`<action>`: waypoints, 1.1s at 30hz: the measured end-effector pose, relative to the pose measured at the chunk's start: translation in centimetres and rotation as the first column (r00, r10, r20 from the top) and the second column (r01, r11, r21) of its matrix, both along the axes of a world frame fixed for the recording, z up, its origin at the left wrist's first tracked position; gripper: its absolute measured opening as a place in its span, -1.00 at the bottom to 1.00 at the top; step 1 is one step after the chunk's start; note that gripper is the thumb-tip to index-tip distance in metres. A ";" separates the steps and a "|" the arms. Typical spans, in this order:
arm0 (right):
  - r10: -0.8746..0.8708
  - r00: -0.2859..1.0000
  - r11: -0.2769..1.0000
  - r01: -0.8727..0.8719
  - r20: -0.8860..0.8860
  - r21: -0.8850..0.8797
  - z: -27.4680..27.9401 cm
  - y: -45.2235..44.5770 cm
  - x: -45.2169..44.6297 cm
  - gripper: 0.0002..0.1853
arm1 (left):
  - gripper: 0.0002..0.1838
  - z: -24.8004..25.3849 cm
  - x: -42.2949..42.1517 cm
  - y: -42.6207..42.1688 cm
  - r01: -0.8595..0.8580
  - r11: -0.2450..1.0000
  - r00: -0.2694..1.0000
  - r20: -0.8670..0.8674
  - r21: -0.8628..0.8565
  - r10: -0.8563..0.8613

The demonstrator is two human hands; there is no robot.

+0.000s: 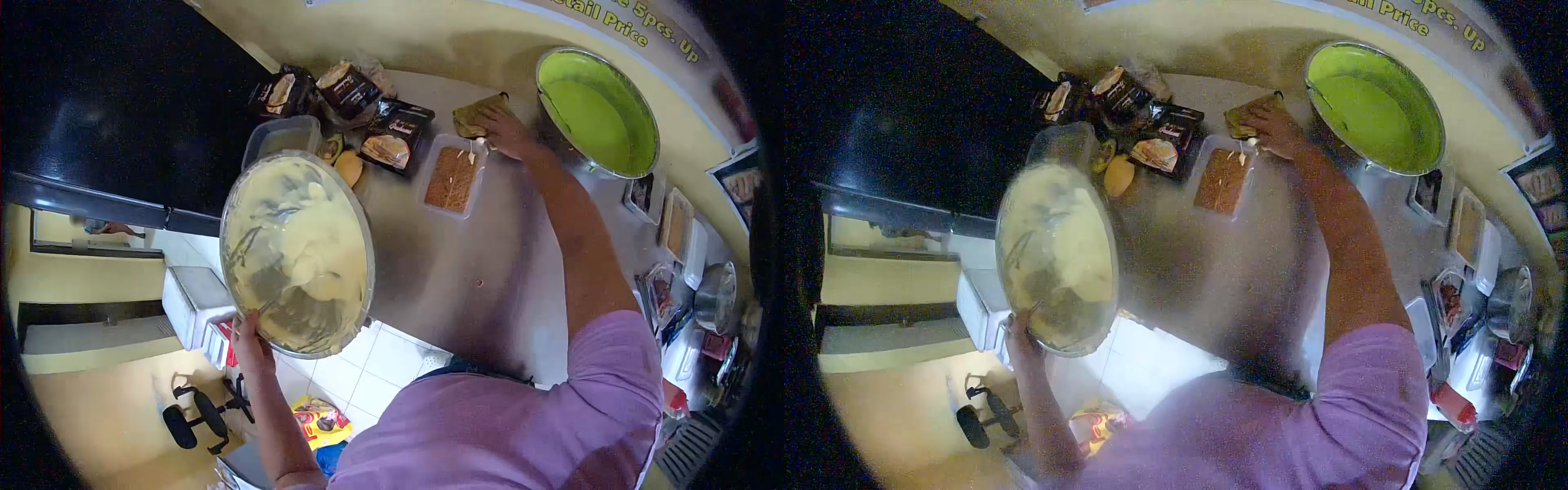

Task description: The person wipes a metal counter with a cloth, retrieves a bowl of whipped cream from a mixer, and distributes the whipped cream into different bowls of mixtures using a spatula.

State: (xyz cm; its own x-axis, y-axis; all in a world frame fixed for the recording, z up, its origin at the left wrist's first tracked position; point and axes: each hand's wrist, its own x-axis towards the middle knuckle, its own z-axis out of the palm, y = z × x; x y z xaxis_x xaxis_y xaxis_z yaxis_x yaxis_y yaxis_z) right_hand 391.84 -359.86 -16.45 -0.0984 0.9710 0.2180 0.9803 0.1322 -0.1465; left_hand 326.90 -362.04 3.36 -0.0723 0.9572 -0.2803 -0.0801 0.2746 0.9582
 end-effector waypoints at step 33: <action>-0.107 -0.222 0.991 0.051 -0.969 -0.122 8.0 -11.7 -46.1 -0.50 | -0.66 1.2 -21.8 -18.6 -0.310 0.944 0.951 0.046 0.112 0.307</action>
State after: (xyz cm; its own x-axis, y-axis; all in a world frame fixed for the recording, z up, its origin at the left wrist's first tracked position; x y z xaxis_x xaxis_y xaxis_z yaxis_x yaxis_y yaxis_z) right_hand 345.74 -371.56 -8.49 0.2840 0.9563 -0.0694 -0.3533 0.0371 -0.9348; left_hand 305.10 -380.60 4.56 -0.3633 0.9153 -0.1739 -0.1697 0.1185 0.9783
